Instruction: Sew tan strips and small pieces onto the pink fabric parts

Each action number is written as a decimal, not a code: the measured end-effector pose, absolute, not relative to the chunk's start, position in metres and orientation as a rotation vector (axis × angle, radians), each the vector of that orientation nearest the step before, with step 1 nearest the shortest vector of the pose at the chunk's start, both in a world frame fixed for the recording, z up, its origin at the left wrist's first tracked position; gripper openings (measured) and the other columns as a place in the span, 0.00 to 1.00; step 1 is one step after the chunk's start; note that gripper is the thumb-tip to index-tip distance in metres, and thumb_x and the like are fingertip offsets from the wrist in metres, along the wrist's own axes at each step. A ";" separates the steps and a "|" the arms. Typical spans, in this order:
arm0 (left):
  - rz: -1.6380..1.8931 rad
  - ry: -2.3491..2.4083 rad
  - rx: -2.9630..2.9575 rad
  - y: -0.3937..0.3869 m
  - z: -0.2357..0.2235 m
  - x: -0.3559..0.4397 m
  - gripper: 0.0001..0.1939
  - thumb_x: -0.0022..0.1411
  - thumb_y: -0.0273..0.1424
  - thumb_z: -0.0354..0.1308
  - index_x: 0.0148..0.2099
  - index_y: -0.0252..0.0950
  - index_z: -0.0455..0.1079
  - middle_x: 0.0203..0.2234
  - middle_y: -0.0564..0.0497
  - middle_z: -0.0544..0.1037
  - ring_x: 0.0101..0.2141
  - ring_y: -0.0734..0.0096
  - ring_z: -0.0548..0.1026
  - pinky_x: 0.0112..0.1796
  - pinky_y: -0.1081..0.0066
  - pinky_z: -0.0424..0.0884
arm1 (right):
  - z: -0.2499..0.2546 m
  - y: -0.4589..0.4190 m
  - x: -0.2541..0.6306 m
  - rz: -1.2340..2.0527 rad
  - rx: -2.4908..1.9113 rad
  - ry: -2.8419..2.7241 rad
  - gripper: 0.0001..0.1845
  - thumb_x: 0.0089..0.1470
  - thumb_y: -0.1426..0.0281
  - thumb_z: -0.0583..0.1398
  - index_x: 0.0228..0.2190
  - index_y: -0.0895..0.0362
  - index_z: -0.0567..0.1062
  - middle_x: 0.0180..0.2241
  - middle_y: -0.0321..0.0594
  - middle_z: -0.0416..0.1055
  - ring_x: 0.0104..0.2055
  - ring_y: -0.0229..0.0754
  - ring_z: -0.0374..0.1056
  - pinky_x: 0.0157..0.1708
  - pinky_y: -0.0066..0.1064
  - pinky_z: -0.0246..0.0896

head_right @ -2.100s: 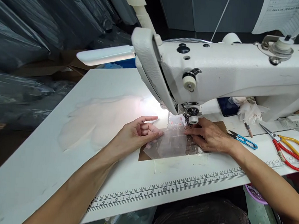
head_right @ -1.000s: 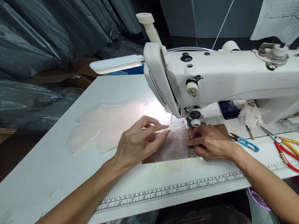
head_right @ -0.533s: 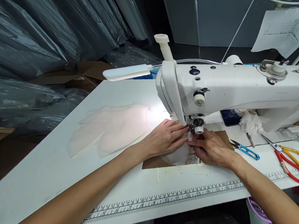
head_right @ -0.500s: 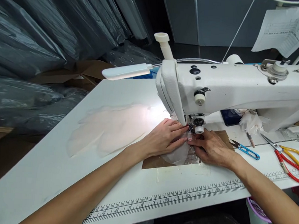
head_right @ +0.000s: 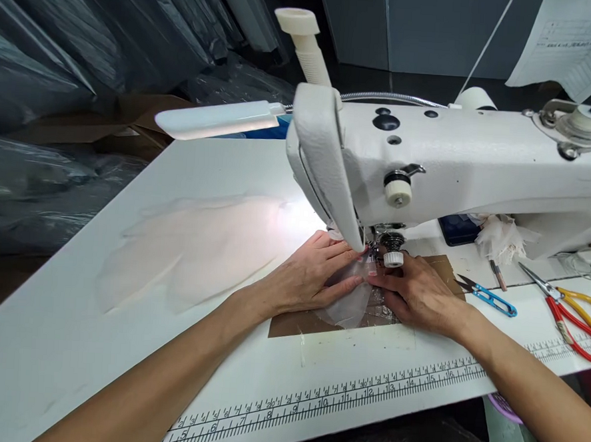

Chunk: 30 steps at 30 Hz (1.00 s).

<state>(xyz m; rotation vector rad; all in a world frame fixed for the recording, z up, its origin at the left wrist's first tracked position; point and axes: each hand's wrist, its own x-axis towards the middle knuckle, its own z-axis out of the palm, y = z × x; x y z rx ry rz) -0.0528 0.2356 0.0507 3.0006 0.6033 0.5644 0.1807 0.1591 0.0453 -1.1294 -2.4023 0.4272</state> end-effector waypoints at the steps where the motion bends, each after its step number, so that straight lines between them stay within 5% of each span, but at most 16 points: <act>1: 0.573 0.602 3.004 0.236 0.050 -0.053 0.21 0.70 0.39 0.46 0.53 0.28 0.69 0.46 0.39 0.77 0.42 0.56 0.71 0.40 0.58 0.66 | 0.045 0.159 0.181 0.426 -1.134 -2.407 0.19 0.61 0.74 0.55 0.52 0.54 0.74 0.45 0.48 0.67 0.43 0.45 0.69 0.43 0.42 0.72; 30: 0.559 0.661 2.913 0.234 0.047 -0.053 0.22 0.69 0.41 0.48 0.55 0.33 0.69 0.48 0.40 0.77 0.44 0.55 0.69 0.42 0.55 0.65 | 0.048 0.160 0.179 0.381 -1.056 -2.362 0.17 0.60 0.75 0.54 0.45 0.56 0.79 0.42 0.48 0.68 0.41 0.44 0.70 0.40 0.41 0.73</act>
